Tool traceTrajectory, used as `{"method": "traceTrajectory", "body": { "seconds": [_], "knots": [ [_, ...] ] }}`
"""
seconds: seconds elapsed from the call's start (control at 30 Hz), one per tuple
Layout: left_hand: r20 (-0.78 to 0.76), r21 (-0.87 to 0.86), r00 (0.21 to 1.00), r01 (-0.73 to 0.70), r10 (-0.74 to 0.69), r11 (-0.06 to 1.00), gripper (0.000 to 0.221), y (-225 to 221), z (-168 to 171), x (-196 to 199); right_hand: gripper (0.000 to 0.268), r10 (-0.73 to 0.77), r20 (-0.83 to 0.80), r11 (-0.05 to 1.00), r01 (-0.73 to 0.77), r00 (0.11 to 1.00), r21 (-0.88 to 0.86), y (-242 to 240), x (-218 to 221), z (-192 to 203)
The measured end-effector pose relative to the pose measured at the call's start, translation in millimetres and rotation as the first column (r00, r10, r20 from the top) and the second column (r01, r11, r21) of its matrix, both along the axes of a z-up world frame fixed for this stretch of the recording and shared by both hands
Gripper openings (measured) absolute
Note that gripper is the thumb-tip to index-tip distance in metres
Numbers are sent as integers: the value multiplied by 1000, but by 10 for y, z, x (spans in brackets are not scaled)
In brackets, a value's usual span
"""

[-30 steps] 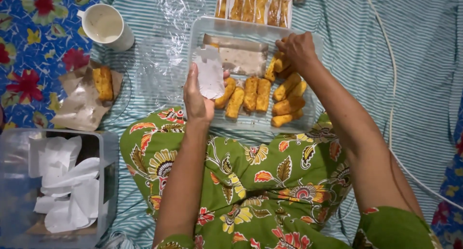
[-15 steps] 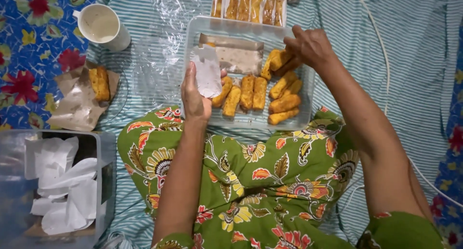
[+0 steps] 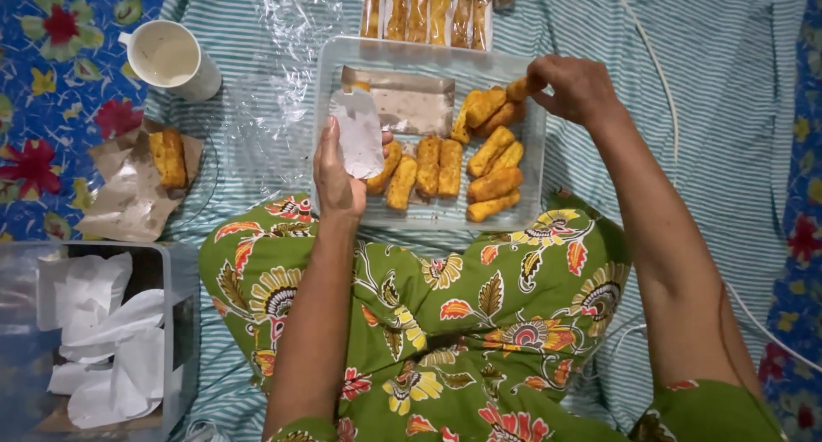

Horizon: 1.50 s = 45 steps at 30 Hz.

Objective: Wrapping individual fried food items in small plastic sheets and organizing them in a tray.

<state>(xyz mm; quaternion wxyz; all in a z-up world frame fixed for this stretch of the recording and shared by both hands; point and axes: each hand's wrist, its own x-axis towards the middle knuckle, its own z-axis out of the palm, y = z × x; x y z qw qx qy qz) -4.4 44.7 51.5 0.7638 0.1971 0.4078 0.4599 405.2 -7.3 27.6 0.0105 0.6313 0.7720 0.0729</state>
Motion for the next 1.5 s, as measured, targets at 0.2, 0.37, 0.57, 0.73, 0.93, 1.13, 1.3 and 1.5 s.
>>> {"method": "traceTrajectory", "body": {
  "seconds": [0.2, 0.37, 0.57, 0.73, 0.93, 1.13, 1.3, 1.5],
  "knots": [
    [35, 17, 999, 1, -2, 1000, 64, 8, -28, 16, 28, -74, -356, 992, 31, 931, -126, -85, -141, 539],
    [-20, -4, 1000, 16, -16, 1000, 53, -41, -20, 53, 32, 39, -637, 999, -53, 770, -2, -238, -343, 799],
    [-244, -15, 959, 142, -142, 990, 71, -121, -48, 72, 35, -55, -907, 998, 2, 418, -59, -447, -831, 1056],
    [-386, -19, 891, 253, -240, 967, 79, -262, -101, 96, 33, -144, -971, 987, -48, 189, -155, -537, -1380, 1134],
    [-75, 236, 997, 41, -23, 971, 51, -343, -596, 185, 47, -271, -962, 962, 54, 31, -269, -539, -2120, 982],
    [-37, 204, 998, 62, -55, 977, 61, -531, -366, 183, 43, -439, -887, 888, 82, -141, -452, -424, -2499, 879],
    [-71, 179, 992, 117, -106, 977, 52, -546, -416, 131, 42, -475, -877, 867, 131, -74, -480, -376, -2488, 715],
    [11, 215, 993, 112, -117, 970, 48, -537, -392, 184, 41, -486, -874, 863, 155, -14, -482, -407, -2444, 687]
  ]
}}
